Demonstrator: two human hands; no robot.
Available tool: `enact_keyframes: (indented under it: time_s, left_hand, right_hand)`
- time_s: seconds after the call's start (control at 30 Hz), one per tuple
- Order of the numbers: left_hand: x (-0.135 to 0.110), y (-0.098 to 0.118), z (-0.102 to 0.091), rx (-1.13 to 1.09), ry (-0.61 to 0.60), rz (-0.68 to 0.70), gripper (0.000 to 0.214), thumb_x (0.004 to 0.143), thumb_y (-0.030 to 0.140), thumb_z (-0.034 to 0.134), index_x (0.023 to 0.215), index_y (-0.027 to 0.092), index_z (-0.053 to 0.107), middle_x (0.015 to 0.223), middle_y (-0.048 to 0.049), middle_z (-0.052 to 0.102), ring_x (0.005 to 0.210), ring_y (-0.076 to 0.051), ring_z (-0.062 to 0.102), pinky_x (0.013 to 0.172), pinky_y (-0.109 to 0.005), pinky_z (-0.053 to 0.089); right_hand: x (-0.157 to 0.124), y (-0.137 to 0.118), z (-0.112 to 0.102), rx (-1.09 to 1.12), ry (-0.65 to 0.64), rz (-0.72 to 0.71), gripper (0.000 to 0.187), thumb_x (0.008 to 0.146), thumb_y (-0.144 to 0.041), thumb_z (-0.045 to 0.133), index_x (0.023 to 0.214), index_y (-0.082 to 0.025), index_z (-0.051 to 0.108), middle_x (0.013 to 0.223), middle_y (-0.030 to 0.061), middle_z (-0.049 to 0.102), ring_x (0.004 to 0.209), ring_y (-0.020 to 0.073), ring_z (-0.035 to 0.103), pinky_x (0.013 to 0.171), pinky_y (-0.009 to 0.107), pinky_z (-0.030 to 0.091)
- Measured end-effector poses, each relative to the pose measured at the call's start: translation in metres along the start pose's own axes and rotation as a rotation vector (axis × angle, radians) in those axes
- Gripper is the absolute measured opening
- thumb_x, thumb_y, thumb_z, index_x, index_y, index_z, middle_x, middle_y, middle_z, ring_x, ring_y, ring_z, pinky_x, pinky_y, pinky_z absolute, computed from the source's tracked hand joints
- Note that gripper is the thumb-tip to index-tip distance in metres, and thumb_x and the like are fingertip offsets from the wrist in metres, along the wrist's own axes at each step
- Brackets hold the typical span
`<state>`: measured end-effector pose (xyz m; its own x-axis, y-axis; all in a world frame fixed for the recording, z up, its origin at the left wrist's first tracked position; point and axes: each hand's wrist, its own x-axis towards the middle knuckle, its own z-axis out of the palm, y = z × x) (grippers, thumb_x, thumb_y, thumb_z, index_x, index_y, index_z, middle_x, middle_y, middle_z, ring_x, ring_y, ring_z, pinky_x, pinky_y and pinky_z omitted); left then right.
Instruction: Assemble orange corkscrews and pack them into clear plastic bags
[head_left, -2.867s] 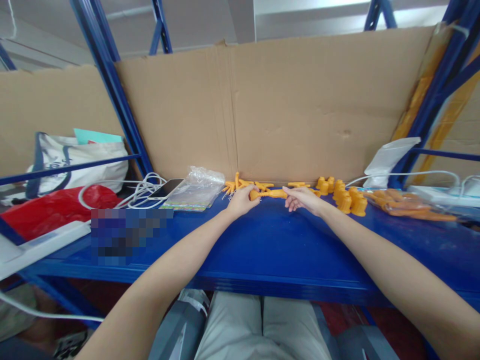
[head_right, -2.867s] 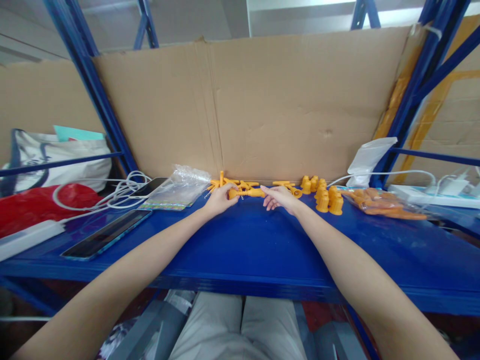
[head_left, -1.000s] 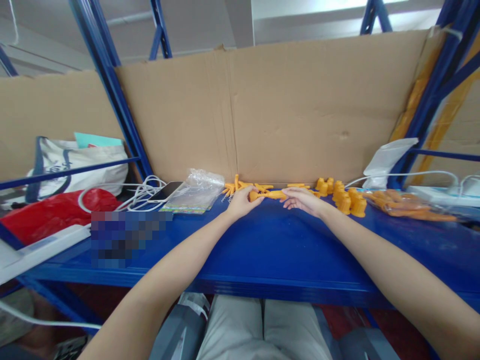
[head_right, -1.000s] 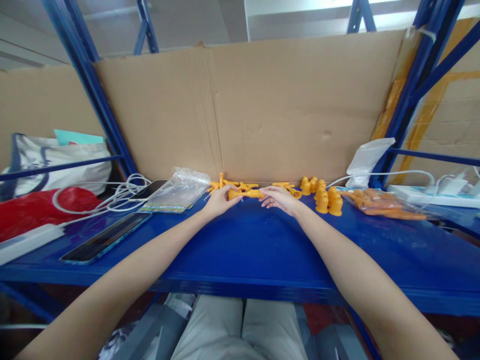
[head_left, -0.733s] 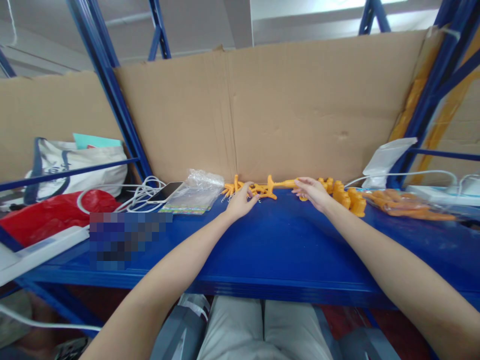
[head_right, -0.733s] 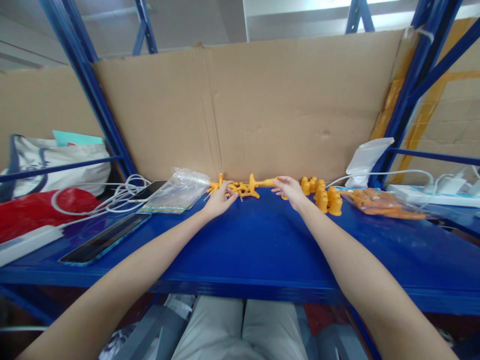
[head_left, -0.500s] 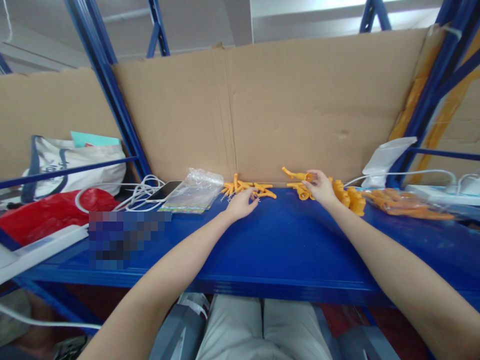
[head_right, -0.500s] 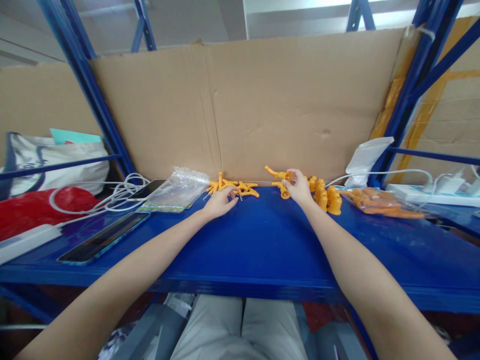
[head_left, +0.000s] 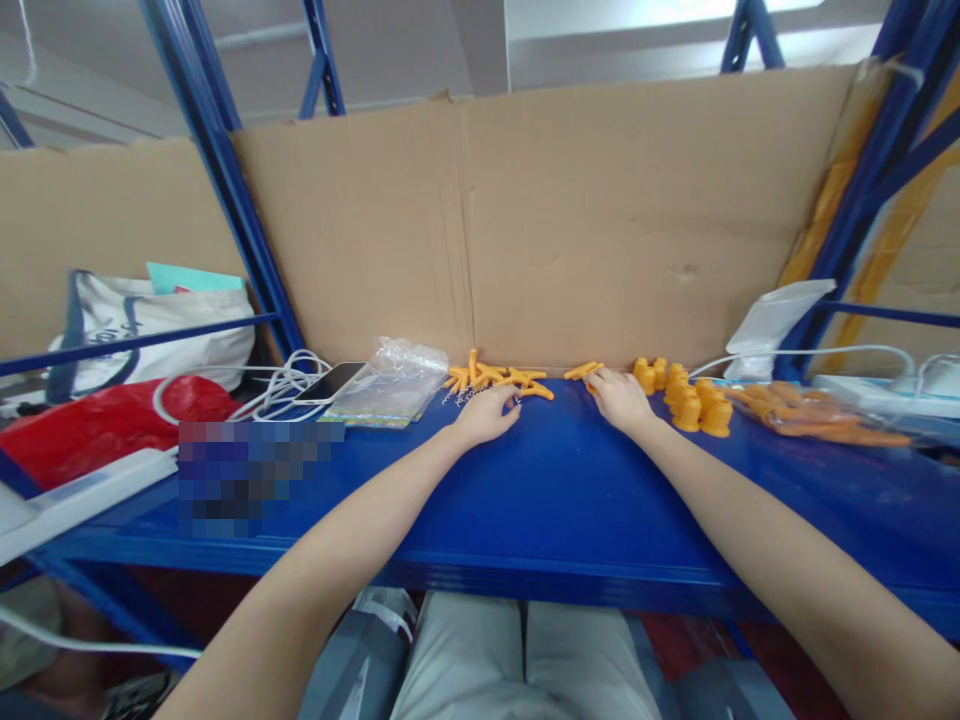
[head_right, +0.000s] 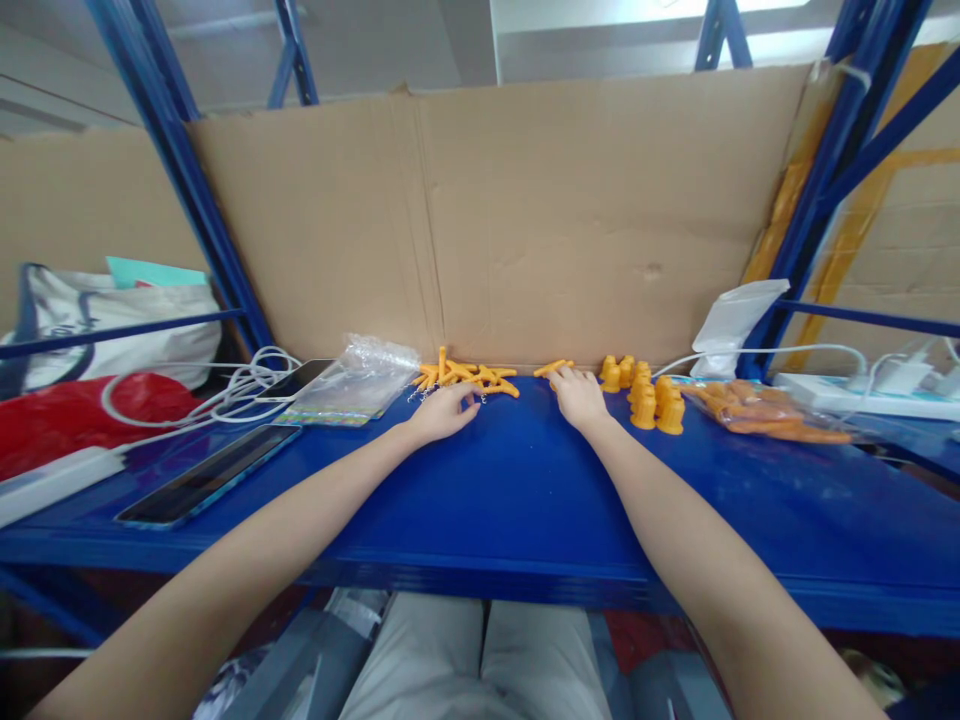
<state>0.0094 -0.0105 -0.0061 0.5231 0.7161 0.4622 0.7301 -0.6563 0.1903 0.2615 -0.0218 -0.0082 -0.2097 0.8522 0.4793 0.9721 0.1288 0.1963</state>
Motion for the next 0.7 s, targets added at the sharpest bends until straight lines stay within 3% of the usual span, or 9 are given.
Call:
enact_keyframes:
  time_s: [0.23,0.5,0.6,0.7]
  left_hand:
    - [0.0,-0.001,0.002,0.009,0.005,0.024,0.025,0.083,0.021,0.051,0.105,0.018,0.064,0.095,-0.005,0.07,0.08,-0.018,0.065,0.08,-0.032,0.052]
    - [0.0,-0.003,0.002,-0.037,0.015,0.043,0.023,0.082,0.021,0.052,0.101,0.019,0.065,0.091,-0.0047,0.07,0.078,-0.02,0.065,0.079,-0.034,0.053]
    - [0.0,-0.002,0.001,-0.038,0.009,0.038,0.023,0.082,0.02,0.052,0.101,0.018,0.065,0.092,-0.0051,0.07,0.078,-0.02,0.065,0.079,-0.034,0.053]
    - [0.0,0.0,0.0,-0.031,0.004,0.034,0.023,0.083,0.02,0.052,0.102,0.017,0.065,0.093,-0.006,0.07,0.079,-0.02,0.065,0.081,-0.035,0.052]
  right_hand:
    - [-0.001,-0.001,-0.002,0.04,-0.12,-0.03,0.038,0.091,-0.015,0.04,0.122,-0.014,0.062,0.125,0.0161,0.061,0.113,0.0263,0.057,0.092,0.037,0.042]
    - [0.001,0.006,0.006,0.183,-0.096,0.009,0.042,0.088,-0.025,0.047,0.13,-0.023,0.057,0.14,0.0126,0.051,0.129,0.0303,0.045,0.101,0.056,0.034]
    - [0.001,0.015,-0.002,0.193,-0.013,0.114,0.041,0.09,-0.029,0.044,0.128,-0.023,0.057,0.138,0.0121,0.053,0.127,0.0298,0.046,0.102,0.057,0.032]
    - [0.0,0.028,-0.018,0.153,0.047,0.308,0.039,0.088,-0.024,0.042,0.119,-0.014,0.062,0.123,0.0198,0.061,0.117,0.0338,0.053,0.094,0.053,0.04]
